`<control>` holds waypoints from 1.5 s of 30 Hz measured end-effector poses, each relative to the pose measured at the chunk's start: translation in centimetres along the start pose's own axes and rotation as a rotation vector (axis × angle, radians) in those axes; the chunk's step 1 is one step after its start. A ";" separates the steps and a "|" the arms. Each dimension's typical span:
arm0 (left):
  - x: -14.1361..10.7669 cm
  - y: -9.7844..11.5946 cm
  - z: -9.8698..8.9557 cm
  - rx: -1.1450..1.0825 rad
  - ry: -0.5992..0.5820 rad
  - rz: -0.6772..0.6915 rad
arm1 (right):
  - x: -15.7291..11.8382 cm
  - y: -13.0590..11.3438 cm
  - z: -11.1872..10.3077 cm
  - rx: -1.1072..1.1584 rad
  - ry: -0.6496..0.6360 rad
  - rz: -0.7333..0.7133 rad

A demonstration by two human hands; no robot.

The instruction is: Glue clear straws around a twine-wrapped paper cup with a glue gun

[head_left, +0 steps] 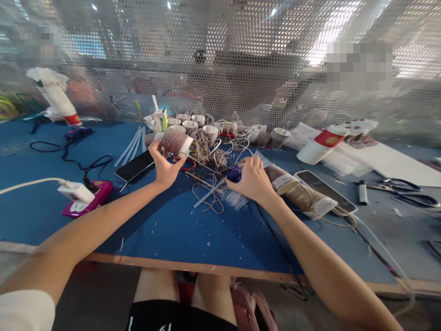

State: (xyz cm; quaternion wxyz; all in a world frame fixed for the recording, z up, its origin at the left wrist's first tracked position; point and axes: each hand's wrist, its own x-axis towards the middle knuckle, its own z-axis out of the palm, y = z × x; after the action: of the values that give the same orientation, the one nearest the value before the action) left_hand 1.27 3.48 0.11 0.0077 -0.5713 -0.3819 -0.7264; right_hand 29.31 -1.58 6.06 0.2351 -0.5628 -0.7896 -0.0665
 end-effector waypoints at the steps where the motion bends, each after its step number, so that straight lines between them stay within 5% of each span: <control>1: 0.0 -0.5 0.1 -0.004 0.009 -0.047 | -0.1 0.4 0.1 -0.024 -0.020 0.014; 8: -0.4 -1.1 0.2 0.006 -0.082 -0.021 | -0.4 1.7 1.4 -0.119 -0.132 0.197; 12: -0.4 -0.5 0.2 0.025 -0.108 0.028 | 0.5 0.3 0.1 -0.112 -0.191 0.354; 14: -0.3 -0.4 0.1 0.036 -0.112 0.028 | 0.8 -0.4 -0.9 -0.055 -0.124 0.379; 18: -0.1 -0.3 0.0 0.031 -0.126 0.032 | 0.8 -1.3 -2.0 0.298 0.118 0.235; 22: 0.0 0.2 -0.2 0.042 -0.186 0.010 | -0.1 -3.1 -1.7 0.879 -0.003 0.238; 25: 0.0 0.7 -0.3 0.071 -0.217 0.035 | -0.9 -4.9 -1.3 1.077 -0.090 0.201; 45: 0.1 1.9 -0.5 0.103 -0.235 0.098 | -1.3 -6.3 -1.2 1.095 -0.104 0.293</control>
State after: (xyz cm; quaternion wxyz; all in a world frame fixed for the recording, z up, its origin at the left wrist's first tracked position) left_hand 1.74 1.87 1.21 0.0278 -0.6693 -0.3886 -0.6326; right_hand 24.22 -5.36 7.55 0.4602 -0.4648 -0.6332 0.4137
